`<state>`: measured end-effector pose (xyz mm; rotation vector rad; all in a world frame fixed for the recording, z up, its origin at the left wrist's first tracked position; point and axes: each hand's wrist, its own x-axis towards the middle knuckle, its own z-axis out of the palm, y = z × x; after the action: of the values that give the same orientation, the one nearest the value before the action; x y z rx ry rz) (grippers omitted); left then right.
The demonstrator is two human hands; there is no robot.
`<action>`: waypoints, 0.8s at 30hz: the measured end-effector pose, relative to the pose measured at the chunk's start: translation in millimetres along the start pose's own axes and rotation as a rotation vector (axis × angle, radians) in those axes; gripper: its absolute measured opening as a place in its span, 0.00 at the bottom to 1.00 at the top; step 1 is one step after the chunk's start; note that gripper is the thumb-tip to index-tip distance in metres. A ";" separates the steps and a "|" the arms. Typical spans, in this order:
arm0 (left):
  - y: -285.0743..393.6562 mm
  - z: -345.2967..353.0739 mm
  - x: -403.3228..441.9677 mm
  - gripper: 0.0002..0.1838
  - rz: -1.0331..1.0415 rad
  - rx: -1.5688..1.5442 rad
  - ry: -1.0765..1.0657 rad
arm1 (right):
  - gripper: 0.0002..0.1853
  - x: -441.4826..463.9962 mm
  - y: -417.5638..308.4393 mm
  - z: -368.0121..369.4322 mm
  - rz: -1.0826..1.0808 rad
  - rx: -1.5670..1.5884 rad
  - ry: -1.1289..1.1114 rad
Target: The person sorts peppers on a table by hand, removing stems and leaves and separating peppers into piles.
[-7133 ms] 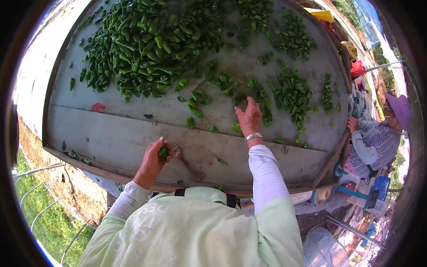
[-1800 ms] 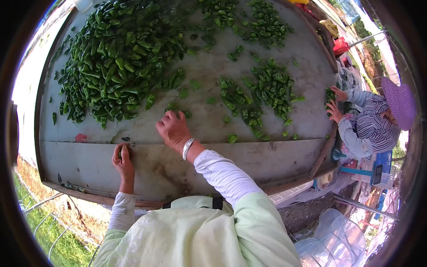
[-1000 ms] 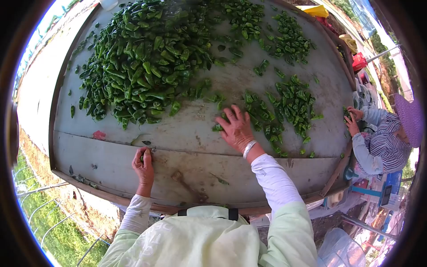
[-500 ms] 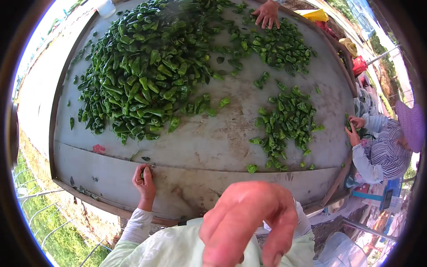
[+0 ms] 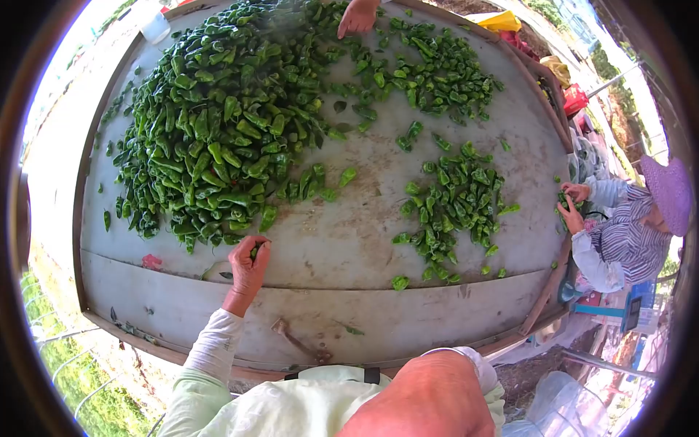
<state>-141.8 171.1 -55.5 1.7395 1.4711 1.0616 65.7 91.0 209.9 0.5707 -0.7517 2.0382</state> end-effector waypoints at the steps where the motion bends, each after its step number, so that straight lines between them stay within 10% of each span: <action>1: 0.0 5.1 5.2 0.03 -0.004 0.034 -0.039 | 0.13 -0.4 -1.4 -1.3 0.001 0.003 -0.005; 9: -2.2 24.4 17.1 0.03 0.084 0.107 0.023 | 0.23 -4.9 -40.8 -103.8 0.167 -0.393 -0.161; 14: -8.3 35.2 27.3 0.05 0.156 0.119 0.004 | 0.18 -22.9 -71.6 -255.4 0.204 -1.410 1.164; 19: -8.4 33.3 28.9 0.05 0.133 0.114 -0.001 | 0.26 -35.4 -114.8 -375.8 0.337 -2.427 0.998; 24: -11.3 34.8 29.2 0.05 0.139 0.104 0.017 | 0.23 -36.7 -105.1 -389.3 0.559 -2.425 0.833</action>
<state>-115.2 203.3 -76.7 1.9345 1.4564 1.0894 129.6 386.0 -60.1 -1.7559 -1.9770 0.2716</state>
